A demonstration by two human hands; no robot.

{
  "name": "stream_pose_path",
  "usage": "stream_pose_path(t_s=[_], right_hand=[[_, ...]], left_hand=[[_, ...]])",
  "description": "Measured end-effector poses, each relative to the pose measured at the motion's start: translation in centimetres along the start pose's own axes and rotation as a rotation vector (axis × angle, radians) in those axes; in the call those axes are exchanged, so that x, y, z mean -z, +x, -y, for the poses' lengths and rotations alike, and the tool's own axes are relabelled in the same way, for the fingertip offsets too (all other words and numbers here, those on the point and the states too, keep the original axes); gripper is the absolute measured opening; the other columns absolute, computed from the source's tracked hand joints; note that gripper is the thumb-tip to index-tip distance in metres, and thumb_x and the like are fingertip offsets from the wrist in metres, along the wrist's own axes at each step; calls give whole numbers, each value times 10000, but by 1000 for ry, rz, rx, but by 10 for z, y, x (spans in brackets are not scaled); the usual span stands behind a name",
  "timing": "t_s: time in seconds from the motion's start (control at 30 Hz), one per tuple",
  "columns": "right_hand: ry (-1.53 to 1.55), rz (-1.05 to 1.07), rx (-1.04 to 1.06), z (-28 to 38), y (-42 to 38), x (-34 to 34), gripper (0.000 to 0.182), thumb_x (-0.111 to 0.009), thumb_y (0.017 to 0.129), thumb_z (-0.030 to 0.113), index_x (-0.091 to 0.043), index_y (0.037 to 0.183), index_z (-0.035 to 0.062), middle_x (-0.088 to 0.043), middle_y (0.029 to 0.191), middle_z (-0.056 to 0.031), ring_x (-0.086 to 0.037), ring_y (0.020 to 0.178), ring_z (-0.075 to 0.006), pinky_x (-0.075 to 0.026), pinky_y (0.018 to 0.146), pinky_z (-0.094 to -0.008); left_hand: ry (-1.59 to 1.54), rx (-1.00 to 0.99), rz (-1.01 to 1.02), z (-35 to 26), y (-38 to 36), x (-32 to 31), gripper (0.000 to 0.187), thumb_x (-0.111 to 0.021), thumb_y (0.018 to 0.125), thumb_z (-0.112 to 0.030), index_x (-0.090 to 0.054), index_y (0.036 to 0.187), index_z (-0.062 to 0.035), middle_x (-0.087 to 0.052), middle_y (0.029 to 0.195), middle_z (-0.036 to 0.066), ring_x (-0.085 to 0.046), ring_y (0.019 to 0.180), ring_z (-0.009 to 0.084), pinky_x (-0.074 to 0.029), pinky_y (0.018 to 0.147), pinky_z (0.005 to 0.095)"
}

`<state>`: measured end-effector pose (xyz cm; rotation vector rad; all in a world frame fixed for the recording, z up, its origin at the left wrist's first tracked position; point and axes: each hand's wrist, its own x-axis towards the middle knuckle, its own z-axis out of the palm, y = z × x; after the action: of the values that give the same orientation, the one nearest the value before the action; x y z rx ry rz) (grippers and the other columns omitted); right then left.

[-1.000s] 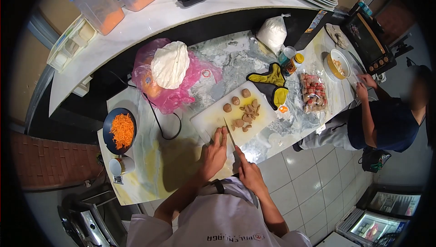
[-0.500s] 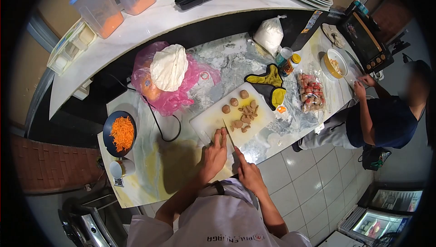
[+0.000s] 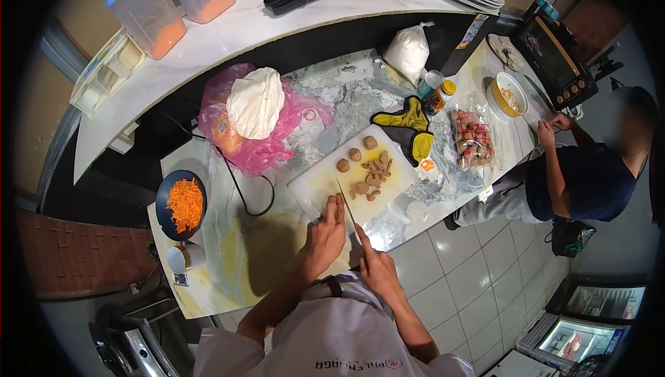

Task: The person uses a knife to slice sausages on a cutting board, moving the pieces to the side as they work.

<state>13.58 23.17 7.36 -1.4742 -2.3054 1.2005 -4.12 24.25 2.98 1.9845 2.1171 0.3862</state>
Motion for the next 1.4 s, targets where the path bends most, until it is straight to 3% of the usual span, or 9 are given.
stream_pose_path(t_s=[0.07,0.17,0.47,0.87,1.07,1.17,1.4], right_hand=[[-23,37,-46,6,-1,1,901,-601,889,-17,-219,1662,244,-691,786,-222,-674,728,-451,-542,741,-538],[-38,47,-63,8,0,-1,901,-603,889,-15,-218,1662,244,-695,788,-212,-675,722,-451,-544,738,-544],[-11,50,-75,9,0,2,874,-600,905,11,-221,1659,238,-654,723,-292,-657,706,-491,-513,721,-576],[-43,22,-27,7,0,0,892,-623,899,14,-216,1662,237,-691,773,-261,-671,727,-481,-539,738,-569],[-50,23,-2,2,1,-5,934,-629,867,16,-191,1666,221,-705,884,-282,-681,729,-482,-551,699,-574],[-54,4,-18,3,1,-7,897,-627,896,7,-222,1661,241,-706,797,-236,-688,746,-465,-553,750,-550],[-77,21,-27,6,0,-7,908,-631,886,-2,-221,1662,230,-708,797,-227,-689,739,-460,-556,740,-550]], left_hand=[[-9,-2,4,-1,0,1,661,-571,879,4,-393,1507,105,-442,1489,248,-748,806,370,-620,663,442],[-19,-2,5,0,0,1,658,-567,879,8,-394,1505,111,-439,1492,252,-747,817,376,-621,671,447],[-33,14,19,0,-1,-1,698,-576,867,10,-377,1530,95,-429,1500,266,-737,813,402,-618,684,459],[-12,7,32,-1,-1,3,710,-595,867,-14,-372,1531,102,-430,1497,265,-737,780,387,-614,664,459],[-14,15,23,0,-1,-1,711,-597,867,-15,-368,1530,104,-430,1501,276,-738,782,388,-615,666,461],[-24,15,22,1,0,-1,712,-599,866,-14,-367,1527,108,-434,1501,273,-739,797,393,-616,673,463],[-29,13,37,2,-1,-3,706,-604,858,-7,-370,1508,136,-427,1516,276,-740,878,398,-621,702,459]])
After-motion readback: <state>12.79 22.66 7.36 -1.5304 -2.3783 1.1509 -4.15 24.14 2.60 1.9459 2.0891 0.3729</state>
